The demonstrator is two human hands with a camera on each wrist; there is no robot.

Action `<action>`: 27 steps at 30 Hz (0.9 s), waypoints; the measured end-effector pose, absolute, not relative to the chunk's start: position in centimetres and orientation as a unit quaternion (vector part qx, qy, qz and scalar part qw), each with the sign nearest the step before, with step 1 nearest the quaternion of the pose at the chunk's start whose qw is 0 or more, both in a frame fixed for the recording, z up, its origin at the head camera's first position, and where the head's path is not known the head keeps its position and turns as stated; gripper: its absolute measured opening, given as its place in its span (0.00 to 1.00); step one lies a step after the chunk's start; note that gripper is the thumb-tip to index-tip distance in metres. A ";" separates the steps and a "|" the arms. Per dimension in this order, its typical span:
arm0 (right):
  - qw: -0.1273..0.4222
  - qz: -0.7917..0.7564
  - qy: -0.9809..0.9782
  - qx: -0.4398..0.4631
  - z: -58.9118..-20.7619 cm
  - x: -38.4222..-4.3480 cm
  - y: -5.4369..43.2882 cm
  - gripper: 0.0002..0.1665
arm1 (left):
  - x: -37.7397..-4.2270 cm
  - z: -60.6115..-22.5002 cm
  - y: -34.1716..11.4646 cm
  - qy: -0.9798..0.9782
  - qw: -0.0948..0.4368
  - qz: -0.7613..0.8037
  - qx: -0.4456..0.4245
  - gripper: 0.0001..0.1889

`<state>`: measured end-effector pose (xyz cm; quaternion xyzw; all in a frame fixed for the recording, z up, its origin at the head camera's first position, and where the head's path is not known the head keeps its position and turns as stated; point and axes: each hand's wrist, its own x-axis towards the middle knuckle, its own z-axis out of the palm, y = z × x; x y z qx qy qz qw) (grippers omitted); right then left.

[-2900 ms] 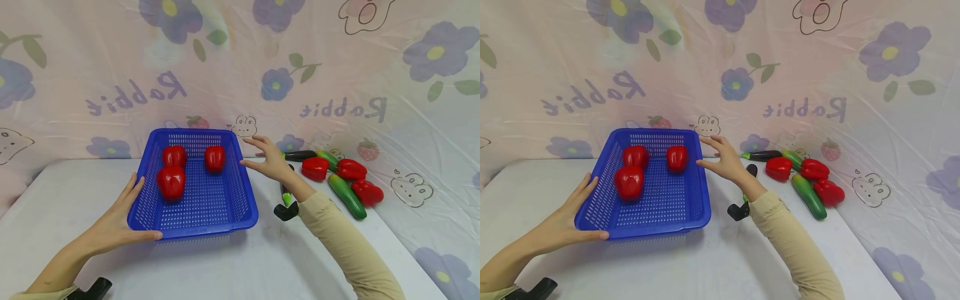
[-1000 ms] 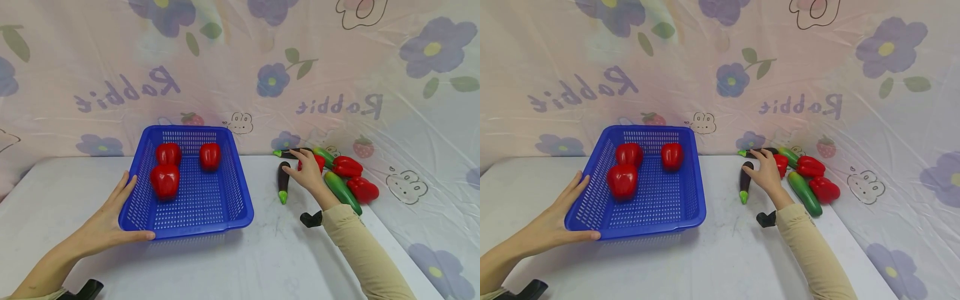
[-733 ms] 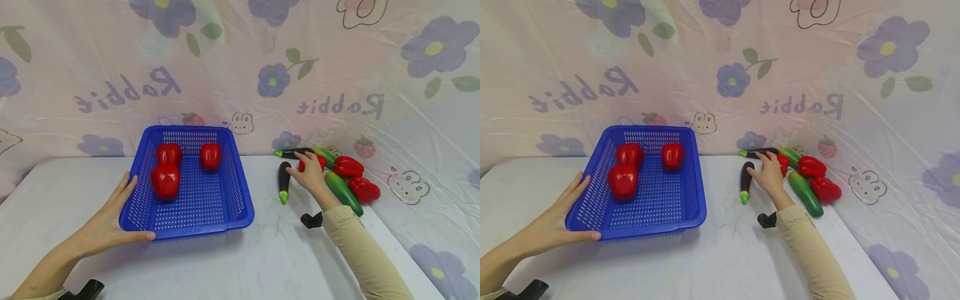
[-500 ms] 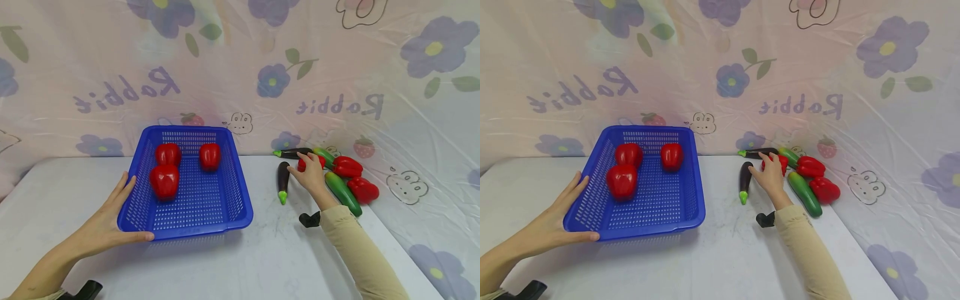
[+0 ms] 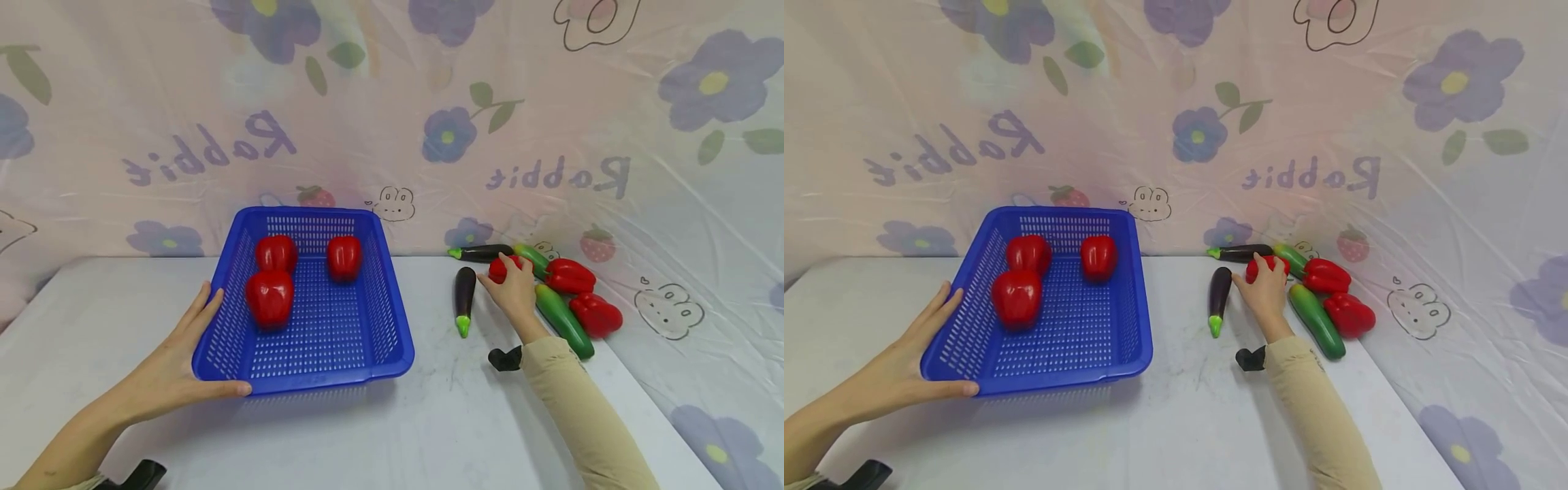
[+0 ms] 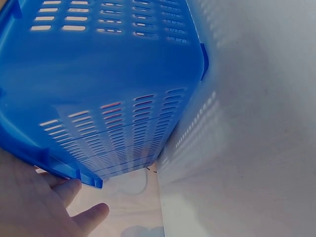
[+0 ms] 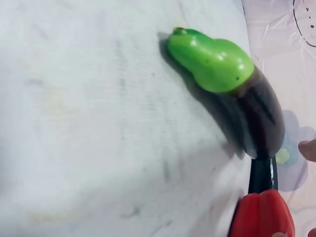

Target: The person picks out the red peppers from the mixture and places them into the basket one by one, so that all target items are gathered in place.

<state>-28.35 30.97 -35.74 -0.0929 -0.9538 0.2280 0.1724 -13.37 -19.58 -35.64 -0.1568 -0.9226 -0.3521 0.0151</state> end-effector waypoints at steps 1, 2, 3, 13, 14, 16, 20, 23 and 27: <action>0.171 0.229 -0.953 -0.097 -35.7 -28.4 31.0 0.41 | -13.4 -35.7 -19.6 -0.922 0.015 -0.353 -0.157 0.66; 0.169 0.230 -0.953 -0.101 -35.7 -28.4 31.0 0.41 | -13.4 -35.7 -19.6 -0.922 0.013 -0.354 -0.156 0.66; 0.167 0.231 -0.953 -0.105 -35.7 -28.4 31.0 0.41 | -13.3 -35.7 -19.6 -0.922 0.013 -0.355 -0.156 0.66; 0.161 0.231 -0.949 -0.143 -35.8 -29.0 31.0 0.43 | -13.4 -35.9 -19.5 -0.923 0.010 -0.353 -0.152 0.66; 0.160 0.232 -0.949 -0.145 -35.8 -29.1 31.1 0.43 | -13.4 -35.9 -19.5 -0.923 0.010 -0.352 -0.151 0.66; 0.158 0.238 -0.947 -0.148 -35.9 -29.2 31.2 0.43 | -13.3 -35.9 -19.5 -0.924 0.011 -0.351 -0.152 0.66; 0.155 0.250 -0.943 -0.154 -36.2 -29.5 31.6 0.44 | -13.2 -35.8 -19.4 -0.923 0.016 -0.353 -0.154 0.66; 0.157 0.251 -0.942 -0.160 -36.3 -29.7 31.8 0.44 | -13.2 -35.8 -19.4 -0.923 0.017 -0.354 -0.153 0.66; 0.158 0.252 -0.939 -0.171 -36.4 -30.1 32.0 0.44 | -13.2 -35.9 -19.4 -0.923 0.018 -0.353 -0.151 0.66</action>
